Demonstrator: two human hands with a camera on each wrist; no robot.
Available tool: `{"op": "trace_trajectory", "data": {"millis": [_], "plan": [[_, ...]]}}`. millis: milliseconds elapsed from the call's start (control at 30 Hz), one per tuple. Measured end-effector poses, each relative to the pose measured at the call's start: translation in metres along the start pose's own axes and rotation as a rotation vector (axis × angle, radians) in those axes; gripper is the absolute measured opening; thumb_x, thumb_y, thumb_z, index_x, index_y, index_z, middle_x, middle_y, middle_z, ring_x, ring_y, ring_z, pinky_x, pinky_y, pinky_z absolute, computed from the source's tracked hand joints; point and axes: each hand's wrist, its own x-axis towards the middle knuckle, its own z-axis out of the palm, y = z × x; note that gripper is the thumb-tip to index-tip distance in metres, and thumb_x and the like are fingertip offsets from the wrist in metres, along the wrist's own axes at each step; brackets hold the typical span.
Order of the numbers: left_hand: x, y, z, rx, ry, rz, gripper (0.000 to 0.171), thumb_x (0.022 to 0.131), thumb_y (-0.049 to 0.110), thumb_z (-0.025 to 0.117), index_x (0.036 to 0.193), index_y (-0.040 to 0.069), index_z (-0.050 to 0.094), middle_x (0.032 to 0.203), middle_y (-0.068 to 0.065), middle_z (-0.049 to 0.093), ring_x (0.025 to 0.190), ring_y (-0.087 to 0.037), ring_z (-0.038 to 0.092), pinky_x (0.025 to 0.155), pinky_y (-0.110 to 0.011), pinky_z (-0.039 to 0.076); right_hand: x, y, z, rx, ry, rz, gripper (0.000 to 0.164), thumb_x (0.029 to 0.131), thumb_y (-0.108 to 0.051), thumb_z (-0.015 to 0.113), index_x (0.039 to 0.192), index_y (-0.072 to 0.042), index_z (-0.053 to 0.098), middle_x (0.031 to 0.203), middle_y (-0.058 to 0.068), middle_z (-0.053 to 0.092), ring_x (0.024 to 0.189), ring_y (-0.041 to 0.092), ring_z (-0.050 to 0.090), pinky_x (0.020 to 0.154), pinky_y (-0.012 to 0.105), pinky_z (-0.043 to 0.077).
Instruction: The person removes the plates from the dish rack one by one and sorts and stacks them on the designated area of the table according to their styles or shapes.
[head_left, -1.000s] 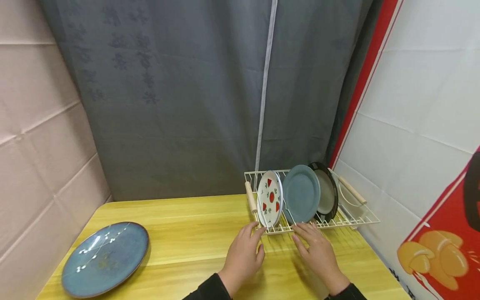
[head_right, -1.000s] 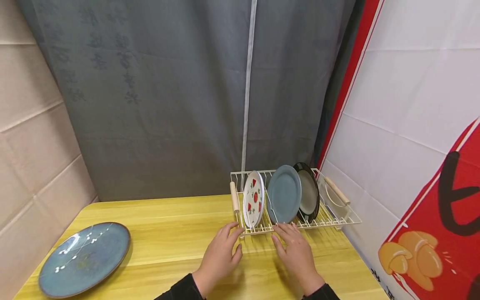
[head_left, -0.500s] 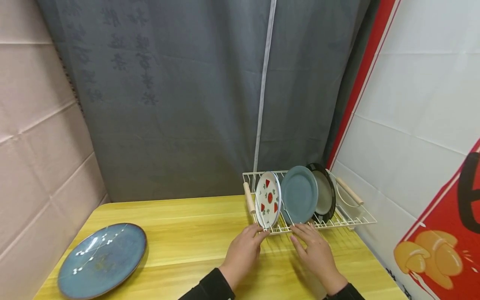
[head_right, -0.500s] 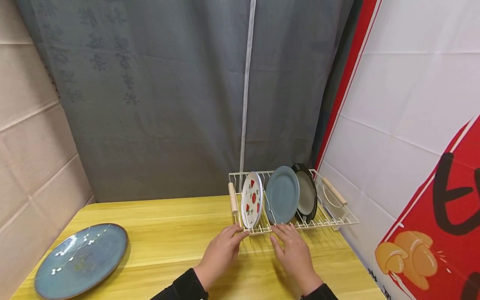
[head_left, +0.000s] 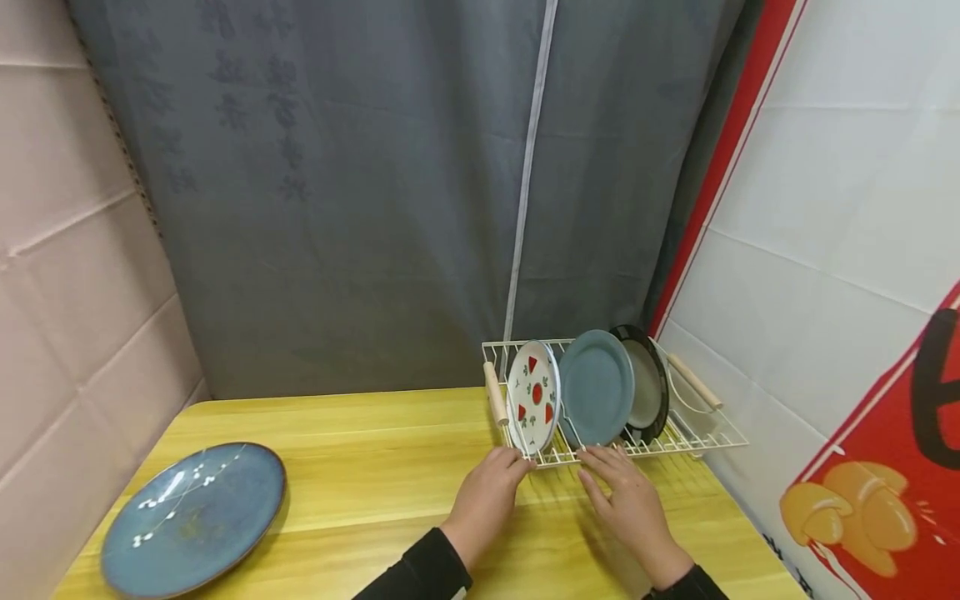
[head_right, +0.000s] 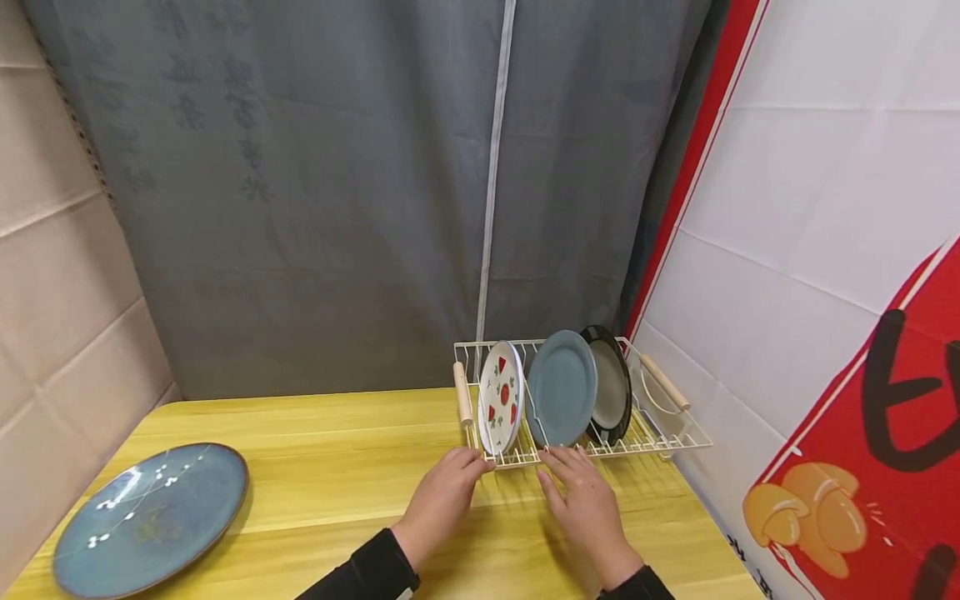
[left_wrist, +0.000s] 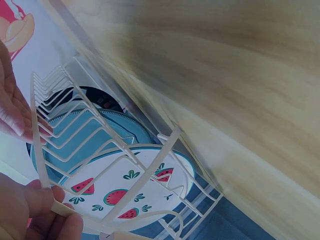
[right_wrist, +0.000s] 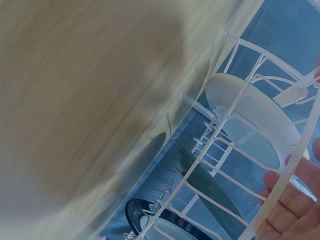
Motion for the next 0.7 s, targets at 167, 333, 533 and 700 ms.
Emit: {"op": "trace_trajectory", "data": {"millis": [167, 333, 533, 700], "plan": [[0.0, -0.001, 0.002, -0.01, -0.004, -0.001, 0.033, 0.081, -0.001, 0.068, 0.104, 0.022, 0.072, 0.1, 0.008, 0.066, 0.095, -0.008, 0.06, 0.082, -0.018, 0.054, 0.0, -0.002, -0.001, 0.002, -0.008, -0.001, 0.032, 0.08, -0.017, 0.076, 0.111, -0.01, 0.072, 0.115, 0.012, 0.071, 0.109, 0.034, 0.065, 0.118, 0.007, 0.0], [0.003, -0.004, 0.0, -0.022, -0.006, 0.007, 0.03, 0.083, 0.0, 0.067, 0.103, 0.022, 0.072, 0.099, 0.008, 0.067, 0.095, -0.008, 0.06, 0.082, -0.018, 0.054, 0.004, 0.0, -0.002, -0.001, -0.021, -0.005, 0.032, 0.082, -0.02, 0.074, 0.112, -0.011, 0.072, 0.117, 0.011, 0.071, 0.11, 0.033, 0.065, 0.118, 0.006, 0.0], [0.004, -0.004, -0.001, -0.021, -0.009, 0.017, 0.029, 0.082, 0.001, 0.067, 0.102, 0.021, 0.073, 0.096, 0.008, 0.067, 0.092, -0.008, 0.06, 0.079, -0.016, 0.053, 0.009, -0.002, -0.014, -0.008, -0.117, 0.094, 0.031, 0.086, -0.023, 0.071, 0.116, -0.015, 0.071, 0.122, 0.01, 0.069, 0.115, 0.033, 0.064, 0.113, 0.036, 0.039], [0.003, -0.003, -0.001, -0.04, -0.013, 0.014, 0.028, 0.082, 0.001, 0.067, 0.101, 0.02, 0.073, 0.094, 0.008, 0.066, 0.091, -0.008, 0.059, 0.078, -0.015, 0.053, 0.013, 0.002, -0.025, 0.033, -0.117, 0.137, 0.029, 0.089, -0.019, 0.069, 0.117, -0.013, 0.07, 0.123, 0.012, 0.069, 0.115, 0.034, 0.064, 0.095, 0.054, 0.051]]}}
